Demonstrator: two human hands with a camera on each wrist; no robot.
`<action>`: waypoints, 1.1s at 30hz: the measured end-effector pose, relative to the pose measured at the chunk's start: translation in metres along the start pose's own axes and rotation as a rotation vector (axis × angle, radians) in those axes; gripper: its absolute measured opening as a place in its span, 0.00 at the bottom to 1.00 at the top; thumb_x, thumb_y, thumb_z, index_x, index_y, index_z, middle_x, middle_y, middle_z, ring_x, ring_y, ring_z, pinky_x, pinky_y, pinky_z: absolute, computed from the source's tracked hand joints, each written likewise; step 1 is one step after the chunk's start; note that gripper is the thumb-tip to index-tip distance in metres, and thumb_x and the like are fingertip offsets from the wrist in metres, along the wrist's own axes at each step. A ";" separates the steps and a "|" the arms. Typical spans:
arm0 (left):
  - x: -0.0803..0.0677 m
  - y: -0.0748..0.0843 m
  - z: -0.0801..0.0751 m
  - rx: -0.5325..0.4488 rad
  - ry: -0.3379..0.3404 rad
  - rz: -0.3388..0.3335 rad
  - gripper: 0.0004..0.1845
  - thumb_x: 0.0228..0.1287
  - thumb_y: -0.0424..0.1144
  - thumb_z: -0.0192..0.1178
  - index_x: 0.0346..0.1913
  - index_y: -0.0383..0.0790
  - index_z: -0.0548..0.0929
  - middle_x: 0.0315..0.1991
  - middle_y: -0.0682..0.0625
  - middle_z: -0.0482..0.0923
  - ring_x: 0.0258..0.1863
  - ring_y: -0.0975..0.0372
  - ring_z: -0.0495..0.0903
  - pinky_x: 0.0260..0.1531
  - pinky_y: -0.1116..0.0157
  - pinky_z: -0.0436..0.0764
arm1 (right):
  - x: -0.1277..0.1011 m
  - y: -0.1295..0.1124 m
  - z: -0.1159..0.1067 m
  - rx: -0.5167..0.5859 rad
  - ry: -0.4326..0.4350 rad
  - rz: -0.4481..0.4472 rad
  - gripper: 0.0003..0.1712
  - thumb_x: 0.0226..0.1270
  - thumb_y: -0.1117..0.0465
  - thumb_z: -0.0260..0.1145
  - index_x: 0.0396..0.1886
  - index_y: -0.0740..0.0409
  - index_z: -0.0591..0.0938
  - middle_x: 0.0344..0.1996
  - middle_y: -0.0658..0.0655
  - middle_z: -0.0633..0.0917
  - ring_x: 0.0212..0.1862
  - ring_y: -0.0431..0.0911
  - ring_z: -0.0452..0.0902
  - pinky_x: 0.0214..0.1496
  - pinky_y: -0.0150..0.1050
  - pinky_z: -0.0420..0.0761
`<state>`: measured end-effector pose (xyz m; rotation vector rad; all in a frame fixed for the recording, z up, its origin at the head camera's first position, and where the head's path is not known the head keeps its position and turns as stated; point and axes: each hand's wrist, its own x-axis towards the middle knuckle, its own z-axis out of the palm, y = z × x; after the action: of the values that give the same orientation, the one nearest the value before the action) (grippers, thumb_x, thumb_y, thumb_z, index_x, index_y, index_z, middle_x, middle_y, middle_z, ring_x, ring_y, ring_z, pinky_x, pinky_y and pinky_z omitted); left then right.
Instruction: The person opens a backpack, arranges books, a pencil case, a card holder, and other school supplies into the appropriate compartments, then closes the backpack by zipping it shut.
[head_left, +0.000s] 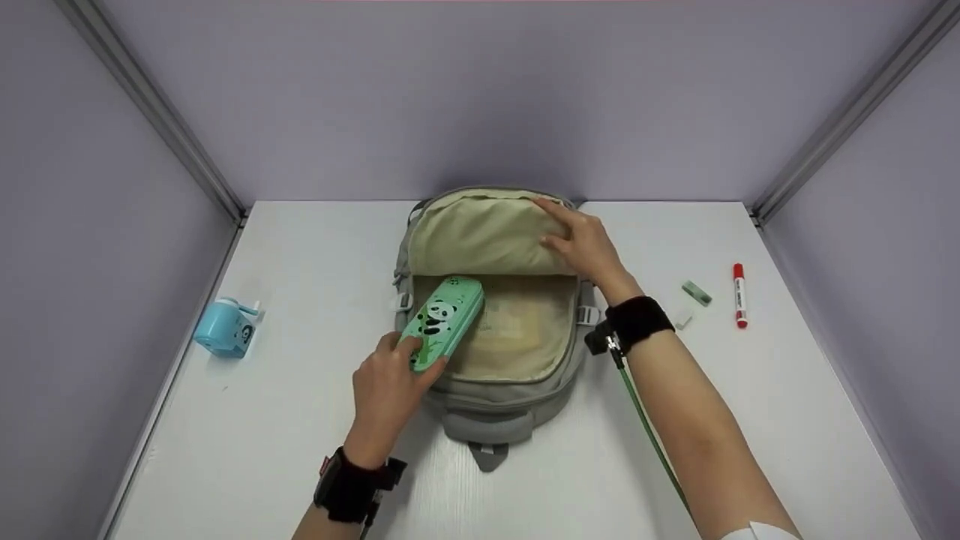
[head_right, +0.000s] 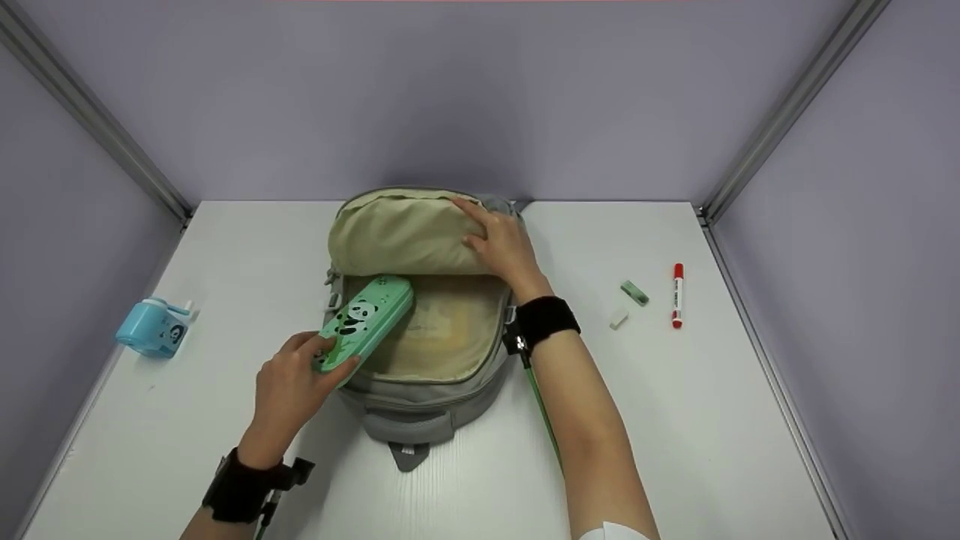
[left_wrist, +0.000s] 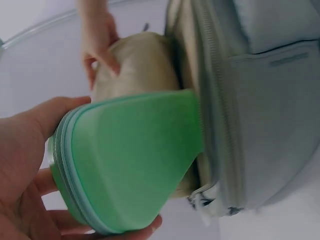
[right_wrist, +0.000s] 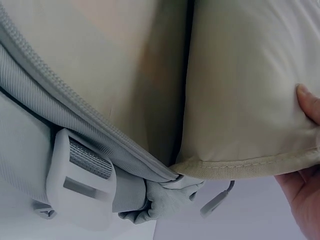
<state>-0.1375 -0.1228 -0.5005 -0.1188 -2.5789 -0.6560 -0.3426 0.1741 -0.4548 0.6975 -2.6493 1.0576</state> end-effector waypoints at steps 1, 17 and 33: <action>0.000 0.000 0.004 0.015 0.011 0.001 0.23 0.48 0.54 0.76 0.38 0.37 0.87 0.41 0.33 0.81 0.23 0.45 0.82 0.16 0.51 0.79 | 0.000 0.000 0.000 0.002 -0.001 -0.002 0.38 0.60 0.61 0.73 0.70 0.37 0.72 0.61 0.57 0.78 0.61 0.54 0.74 0.62 0.49 0.72; 0.027 0.018 0.043 0.158 0.022 -0.007 0.25 0.46 0.55 0.77 0.37 0.38 0.84 0.34 0.35 0.75 0.17 0.49 0.77 0.11 0.52 0.76 | -0.001 -0.005 -0.009 0.061 -0.125 0.072 0.36 0.64 0.57 0.71 0.70 0.34 0.71 0.61 0.58 0.79 0.41 0.50 0.75 0.59 0.45 0.71; 0.065 0.009 0.070 0.151 -0.106 -0.020 0.28 0.56 0.53 0.72 0.53 0.37 0.81 0.52 0.27 0.71 0.24 0.44 0.79 0.22 0.48 0.79 | 0.001 -0.006 -0.010 0.094 -0.154 0.039 0.34 0.62 0.57 0.71 0.69 0.39 0.73 0.63 0.55 0.76 0.66 0.51 0.69 0.67 0.46 0.66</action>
<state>-0.2231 -0.0842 -0.5201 -0.0808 -2.7243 -0.4712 -0.3407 0.1772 -0.4433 0.7779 -2.7674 1.1915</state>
